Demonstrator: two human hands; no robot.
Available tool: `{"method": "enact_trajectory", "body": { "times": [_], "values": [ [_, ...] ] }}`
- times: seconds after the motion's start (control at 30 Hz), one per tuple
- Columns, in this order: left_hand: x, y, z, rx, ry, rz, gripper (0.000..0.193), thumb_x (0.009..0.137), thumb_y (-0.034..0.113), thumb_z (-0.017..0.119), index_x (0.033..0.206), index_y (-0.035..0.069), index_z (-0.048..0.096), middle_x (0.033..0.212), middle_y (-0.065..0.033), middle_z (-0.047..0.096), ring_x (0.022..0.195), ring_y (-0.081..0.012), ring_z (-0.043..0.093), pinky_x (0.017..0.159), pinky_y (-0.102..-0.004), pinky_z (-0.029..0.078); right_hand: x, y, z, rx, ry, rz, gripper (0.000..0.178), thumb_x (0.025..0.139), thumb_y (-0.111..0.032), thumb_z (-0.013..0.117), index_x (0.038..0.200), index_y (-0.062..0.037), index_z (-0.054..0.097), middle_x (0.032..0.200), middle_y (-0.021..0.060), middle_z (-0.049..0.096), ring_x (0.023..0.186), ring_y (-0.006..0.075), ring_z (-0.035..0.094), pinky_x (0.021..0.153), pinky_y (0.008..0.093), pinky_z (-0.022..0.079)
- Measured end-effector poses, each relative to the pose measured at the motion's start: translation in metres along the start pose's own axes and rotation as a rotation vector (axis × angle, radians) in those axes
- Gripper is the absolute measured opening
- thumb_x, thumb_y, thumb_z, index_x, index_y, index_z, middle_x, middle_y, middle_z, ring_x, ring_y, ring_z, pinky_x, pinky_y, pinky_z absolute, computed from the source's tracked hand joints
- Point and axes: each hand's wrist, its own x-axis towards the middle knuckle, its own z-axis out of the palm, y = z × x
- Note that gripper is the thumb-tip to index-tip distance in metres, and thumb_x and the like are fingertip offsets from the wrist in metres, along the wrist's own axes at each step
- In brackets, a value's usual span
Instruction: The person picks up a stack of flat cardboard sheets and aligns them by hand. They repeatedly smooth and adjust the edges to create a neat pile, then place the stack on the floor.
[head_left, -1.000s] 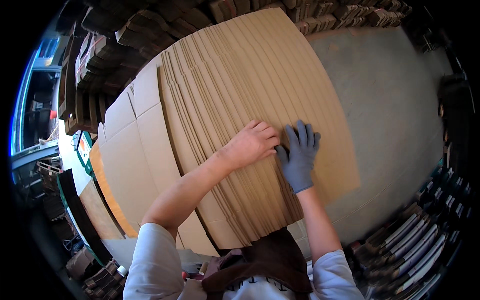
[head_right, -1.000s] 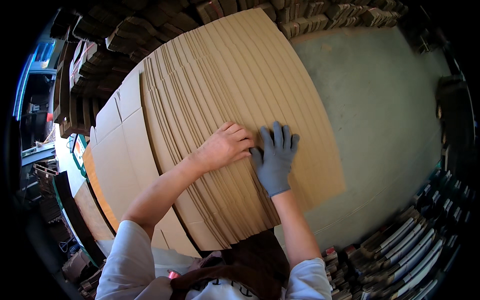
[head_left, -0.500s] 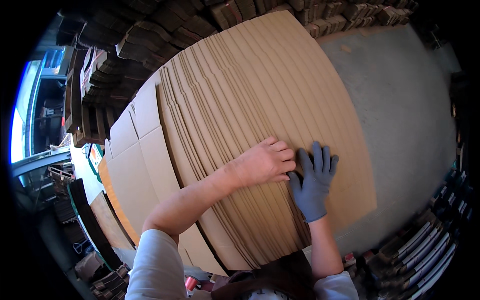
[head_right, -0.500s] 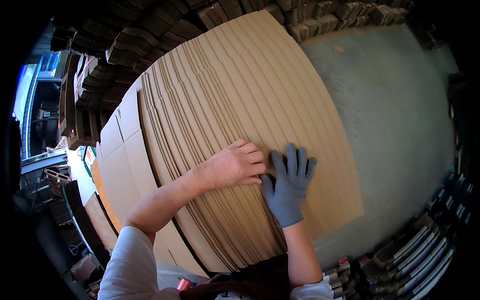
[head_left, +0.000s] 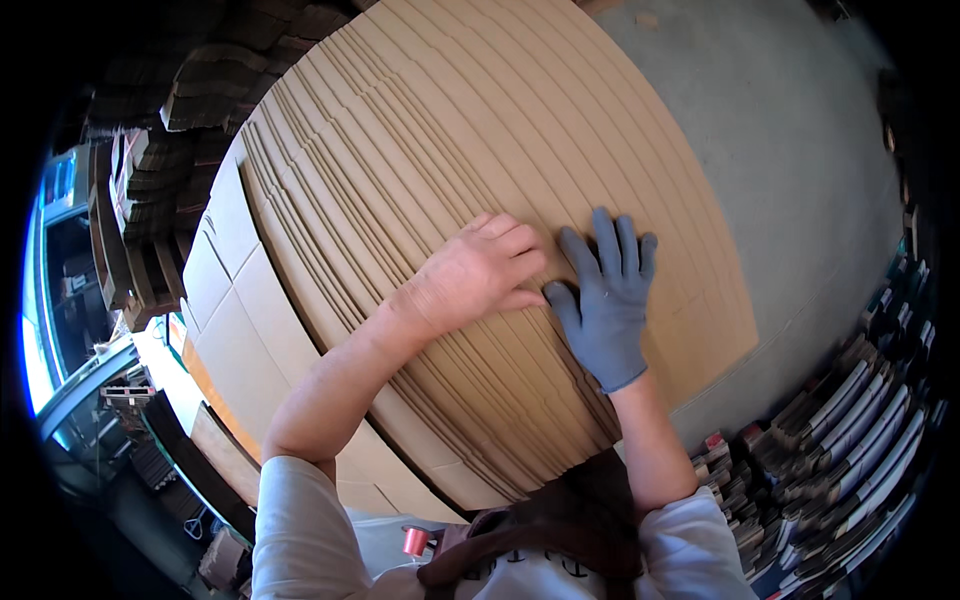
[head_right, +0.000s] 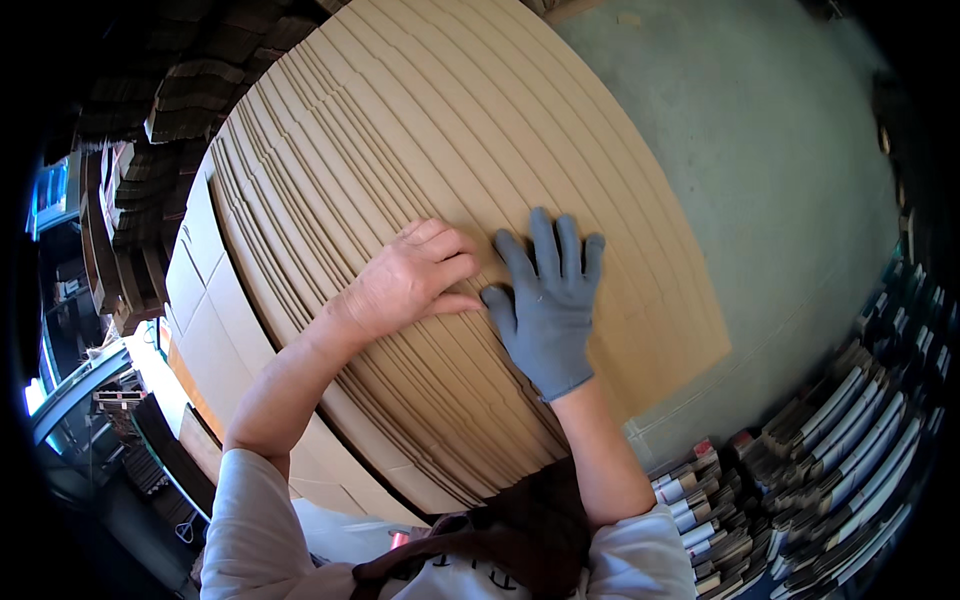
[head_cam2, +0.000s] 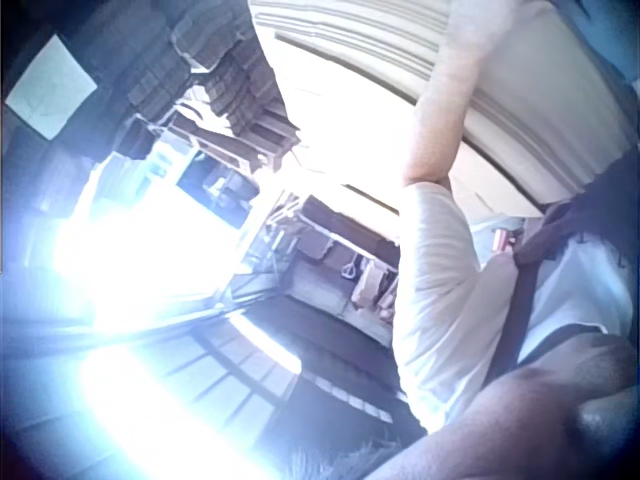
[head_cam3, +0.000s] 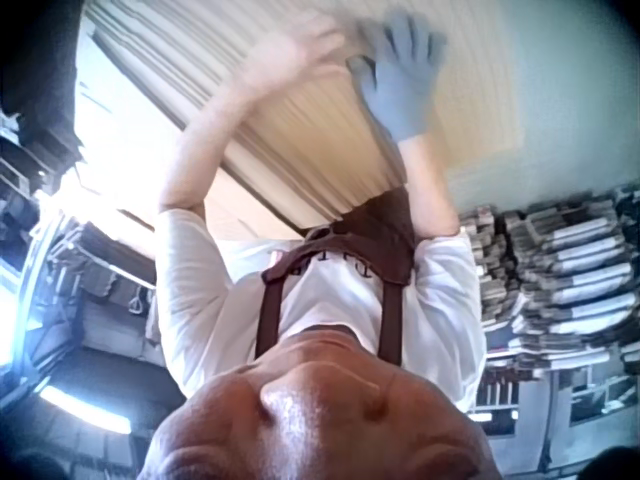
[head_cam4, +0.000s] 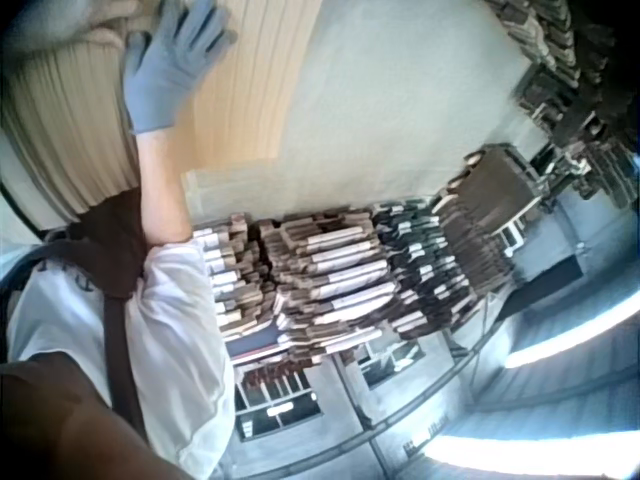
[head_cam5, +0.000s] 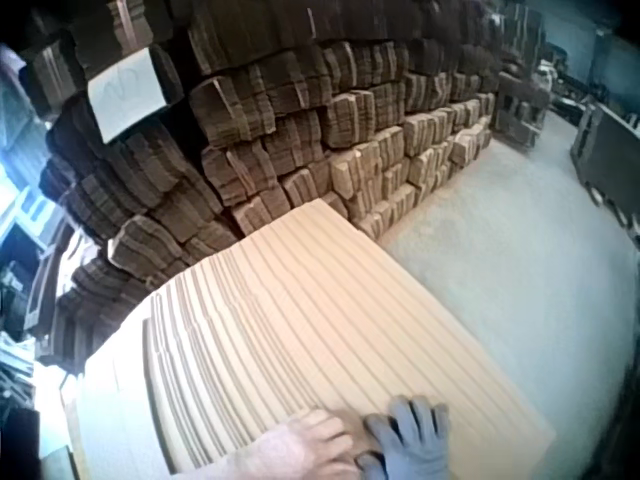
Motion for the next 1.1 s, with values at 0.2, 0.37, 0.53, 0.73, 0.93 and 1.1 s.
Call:
{"method": "enact_trajectory", "body": {
  "times": [0.2, 0.37, 0.53, 0.73, 0.93, 1.1],
  "values": [
    [0.0, -0.002, -0.001, -0.019, 0.014, 0.001, 0.041, 0.075, 0.034, 0.083, 0.101, 0.009, 0.065, 0.108, -0.0069, 0.06, 0.102, -0.0304, 0.058, 0.092, -0.0423, 0.05, 0.003, 0.0, 0.004, 0.002, 0.055, 0.03, 0.06, 0.079, -0.029, 0.079, 0.135, -0.0149, 0.062, 0.149, 0.0171, 0.047, 0.137, 0.0428, 0.041, 0.114, 0.0682, 0.026],
    [0.002, -0.002, -0.003, -0.01, -0.013, -0.002, 0.041, 0.074, 0.034, 0.083, 0.1, 0.009, 0.064, 0.106, -0.0066, 0.059, 0.102, -0.0296, 0.057, 0.092, -0.0417, 0.05, 0.01, -0.004, 0.003, -0.038, 0.016, 0.042, 0.06, 0.079, -0.032, 0.078, 0.134, -0.0154, 0.062, 0.15, 0.0166, 0.046, 0.138, 0.0432, 0.041, 0.115, 0.0689, 0.025],
    [0.003, -0.002, -0.005, 0.013, -0.002, 0.027, 0.04, 0.073, 0.035, 0.083, 0.096, 0.01, 0.062, 0.102, -0.006, 0.056, 0.099, -0.0279, 0.056, 0.09, -0.041, 0.049, 0.008, -0.003, 0.002, -0.056, -0.001, 0.045, 0.061, 0.08, -0.032, 0.077, 0.136, -0.016, 0.06, 0.154, 0.0169, 0.044, 0.142, 0.0453, 0.037, 0.116, 0.0716, 0.023],
    [0.0, -0.005, 0.002, 0.024, 0.005, 0.036, 0.038, 0.073, 0.034, 0.084, 0.095, 0.011, 0.062, 0.101, -0.0055, 0.056, 0.098, -0.0271, 0.056, 0.088, -0.041, 0.05, 0.006, 0.0, 0.005, -0.075, 0.003, 0.034, 0.061, 0.08, -0.032, 0.077, 0.137, -0.016, 0.06, 0.155, 0.017, 0.044, 0.142, 0.0466, 0.037, 0.115, 0.0719, 0.023],
    [0.002, -0.004, 0.003, 0.007, 0.011, 0.028, 0.037, 0.074, 0.034, 0.084, 0.096, 0.012, 0.063, 0.099, -0.0056, 0.057, 0.1, -0.0277, 0.057, 0.09, -0.0422, 0.05, 0.008, 0.001, 0.004, -0.07, 0.008, 0.036, 0.062, 0.078, -0.03, 0.079, 0.135, -0.0153, 0.062, 0.152, 0.0165, 0.046, 0.14, 0.0457, 0.039, 0.114, 0.0709, 0.025],
    [0.002, -0.007, 0.001, 0.011, 0.004, 0.031, 0.037, 0.074, 0.035, 0.083, 0.094, 0.012, 0.063, 0.097, -0.0048, 0.057, 0.099, -0.0275, 0.057, 0.089, -0.0415, 0.05, 0.01, 0.001, 0.007, -0.07, 0.018, 0.035, 0.062, 0.077, -0.03, 0.079, 0.135, -0.0156, 0.062, 0.152, 0.0161, 0.045, 0.14, 0.0454, 0.039, 0.114, 0.0711, 0.025]
  ]
}}
